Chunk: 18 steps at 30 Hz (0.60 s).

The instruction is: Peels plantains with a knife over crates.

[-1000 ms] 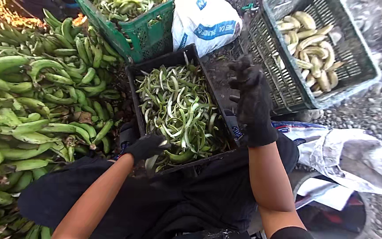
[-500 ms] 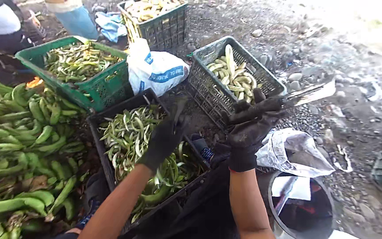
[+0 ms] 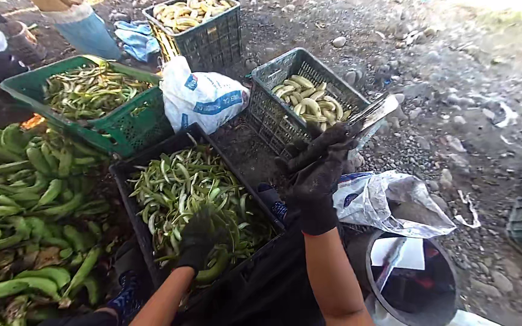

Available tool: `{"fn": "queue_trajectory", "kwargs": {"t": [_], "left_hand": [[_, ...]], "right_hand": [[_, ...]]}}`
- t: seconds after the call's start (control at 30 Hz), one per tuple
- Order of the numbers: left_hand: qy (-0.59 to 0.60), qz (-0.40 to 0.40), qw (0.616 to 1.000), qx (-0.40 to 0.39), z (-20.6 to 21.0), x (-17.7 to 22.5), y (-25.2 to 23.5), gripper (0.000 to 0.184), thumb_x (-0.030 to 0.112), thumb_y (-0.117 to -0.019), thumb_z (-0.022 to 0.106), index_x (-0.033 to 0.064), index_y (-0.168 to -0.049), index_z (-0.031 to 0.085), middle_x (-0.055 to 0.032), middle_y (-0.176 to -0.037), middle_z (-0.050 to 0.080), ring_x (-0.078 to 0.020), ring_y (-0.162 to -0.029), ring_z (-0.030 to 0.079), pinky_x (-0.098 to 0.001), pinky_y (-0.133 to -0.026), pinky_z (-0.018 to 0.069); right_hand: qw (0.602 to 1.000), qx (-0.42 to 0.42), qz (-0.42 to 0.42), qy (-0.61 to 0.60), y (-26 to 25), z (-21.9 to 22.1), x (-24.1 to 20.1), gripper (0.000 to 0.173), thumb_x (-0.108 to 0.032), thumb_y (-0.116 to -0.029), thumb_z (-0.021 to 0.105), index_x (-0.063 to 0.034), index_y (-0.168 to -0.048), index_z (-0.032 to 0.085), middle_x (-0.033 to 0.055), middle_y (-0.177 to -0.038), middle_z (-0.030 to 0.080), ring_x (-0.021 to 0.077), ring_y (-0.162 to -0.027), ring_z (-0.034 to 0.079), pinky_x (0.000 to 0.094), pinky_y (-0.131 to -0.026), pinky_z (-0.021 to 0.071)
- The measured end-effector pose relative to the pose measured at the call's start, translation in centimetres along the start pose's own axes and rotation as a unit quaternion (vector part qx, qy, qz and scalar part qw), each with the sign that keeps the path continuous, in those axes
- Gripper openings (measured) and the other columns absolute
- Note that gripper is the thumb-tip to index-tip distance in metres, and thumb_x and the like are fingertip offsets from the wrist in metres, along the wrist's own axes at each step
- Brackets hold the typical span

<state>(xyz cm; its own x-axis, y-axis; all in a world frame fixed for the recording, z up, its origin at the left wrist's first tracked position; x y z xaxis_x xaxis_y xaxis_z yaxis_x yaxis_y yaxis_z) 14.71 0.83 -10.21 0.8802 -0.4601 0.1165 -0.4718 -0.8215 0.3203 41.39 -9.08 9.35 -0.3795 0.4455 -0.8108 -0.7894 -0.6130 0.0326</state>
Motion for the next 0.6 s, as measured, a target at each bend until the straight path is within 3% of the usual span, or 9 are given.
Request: {"fn": "queue_trajectory", "kwargs": {"t": [0.07, 0.13, 0.23, 0.3, 0.37, 0.43, 0.5, 0.57, 0.6], "left_hand": [[0.051, 0.015, 0.997, -0.061, -1.8, -0.8, -0.3, 0.089, 0.055, -0.0985, 0.056, 0.0042, -0.162, 0.02, -0.0269, -0.159, 0.035, -0.0438, -0.144, 0.04, -0.0593, -0.115, 0.0333], [0.152, 0.005, 0.983, -0.1, -3.6, -2.2, -0.9, 0.089, 0.047, -0.0953, 0.065, 0.0085, -0.162, 0.021, -0.0251, -0.152, 0.046, -0.0428, -0.138, 0.047, -0.0618, -0.113, 0.0356], [0.342, -0.001, 0.939, -0.048, -5.7, -4.7, -1.4, 0.082, 0.028, -0.0932, 0.072, 0.0104, -0.16, 0.029, -0.0239, -0.141, 0.056, -0.036, -0.125, 0.059, -0.0553, -0.106, 0.0467], [0.446, 0.012, 0.895, 0.001, -7.7, -5.4, -1.2, 0.073, 0.01, -0.0942, 0.069, 0.0082, -0.157, 0.033, -0.0202, -0.146, 0.052, -0.0282, -0.122, 0.06, -0.0465, -0.101, 0.0515], [0.498, 0.016, 0.867, 0.037, -8.8, -6.4, -1.2, 0.064, 0.002, -0.096, 0.063, 0.0075, -0.155, 0.038, -0.0154, -0.153, 0.047, -0.0234, -0.129, 0.056, -0.0422, -0.103, 0.05], [0.468, -0.009, 0.881, 0.067, -8.4, -7.9, -2.0, 0.054, 0.004, -0.0998, 0.058, 0.0058, -0.151, 0.043, -0.0161, -0.153, 0.047, -0.0259, -0.133, 0.053, -0.0444, -0.107, 0.0465], [0.386, -0.089, 0.916, 0.057, -6.8, -9.2, -2.6, 0.048, 0.017, -0.1063, 0.052, 0.0042, -0.152, 0.042, -0.0227, -0.148, 0.051, -0.0355, -0.131, 0.054, -0.0533, -0.108, 0.0439], [0.332, -0.164, 0.929, 0.012, -4.3, -10.5, -2.6, 0.057, 0.037, -0.1075, 0.048, 0.0032, -0.152, 0.04, -0.0272, -0.142, 0.053, -0.041, -0.131, 0.053, -0.0588, -0.109, 0.0414], [0.332, -0.18, 0.926, 0.005, -3.4, -10.9, -2.5, 0.065, 0.043, -0.1044, 0.054, 0.0029, -0.154, 0.038, -0.0272, -0.143, 0.053, -0.0403, -0.132, 0.053, -0.0574, -0.111, 0.0406]], "right_hand": [[0.999, 0.005, -0.035, -0.012, -0.6, 0.1, -0.1, 0.062, -0.063, -0.1059, 0.013, -0.0251, -0.138, 0.05, -0.0009, -0.116, 0.067, 0.0168, -0.088, 0.069, 0.0424, -0.069, 0.061], [0.999, 0.006, -0.047, -0.004, -0.7, 0.6, -0.6, 0.06, -0.058, -0.1071, 0.008, -0.0228, -0.139, 0.045, -0.0005, -0.123, 0.065, 0.0162, -0.087, 0.069, 0.04, -0.065, 0.0612], [1.0, -0.001, -0.021, 0.004, -0.5, 1.6, -1.0, 0.066, -0.057, -0.1067, 0.002, -0.021, -0.136, 0.05, -0.0005, -0.115, 0.066, 0.0144, -0.082, 0.068, 0.0379, -0.062, 0.0604], [1.0, -0.01, -0.024, 0.018, -0.7, 1.9, -0.8, 0.067, -0.056, -0.107, 0.001, -0.0201, -0.134, 0.051, -0.001, -0.111, 0.069, 0.0141, -0.077, 0.069, 0.0372, -0.057, 0.0605], [0.999, -0.022, -0.02, 0.027, -0.7, 2.0, -0.3, 0.067, -0.057, -0.1062, 0.0, -0.021, -0.137, 0.048, -0.0015, -0.118, 0.067, 0.0144, -0.082, 0.069, 0.038, -0.059, 0.0603], [0.999, -0.032, -0.021, 0.038, -0.9, 2.1, 0.1, 0.068, -0.058, -0.1057, 0.0, -0.0206, -0.142, 0.044, 0.0, -0.124, 0.065, 0.016, -0.086, 0.069, 0.0392, -0.061, 0.0602], [0.999, -0.025, -0.004, 0.04, -0.9, 2.4, 0.2, 0.07, -0.059, -0.1055, -0.001, -0.0205, -0.138, 0.048, -0.0007, -0.116, 0.067, 0.0152, -0.084, 0.069, 0.0381, -0.06, 0.06], [0.999, -0.023, 0.014, 0.03, -1.0, 2.4, 0.6, 0.072, -0.06, -0.1054, 0.0, -0.0209, -0.134, 0.054, -0.0006, -0.108, 0.07, 0.0157, -0.08, 0.07, 0.0388, -0.058, 0.0602], [0.999, -0.022, 0.016, 0.032, -0.9, 2.4, 0.6, 0.071, -0.059, -0.1056, 0.001, -0.0218, -0.134, 0.054, -0.0012, -0.107, 0.071, 0.0157, -0.08, 0.071, 0.0389, -0.057, 0.0607]]}}
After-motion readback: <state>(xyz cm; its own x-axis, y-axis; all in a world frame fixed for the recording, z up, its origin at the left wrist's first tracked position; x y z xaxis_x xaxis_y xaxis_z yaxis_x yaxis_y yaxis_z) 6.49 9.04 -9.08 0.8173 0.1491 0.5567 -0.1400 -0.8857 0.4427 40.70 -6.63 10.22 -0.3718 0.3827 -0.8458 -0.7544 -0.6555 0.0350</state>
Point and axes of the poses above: each hand's wrist, its own y-axis away from the middle knuckle, its own z-axis out of the palm, x = y × z, the point moved 4 cm from there along -y, towards the middle knuckle
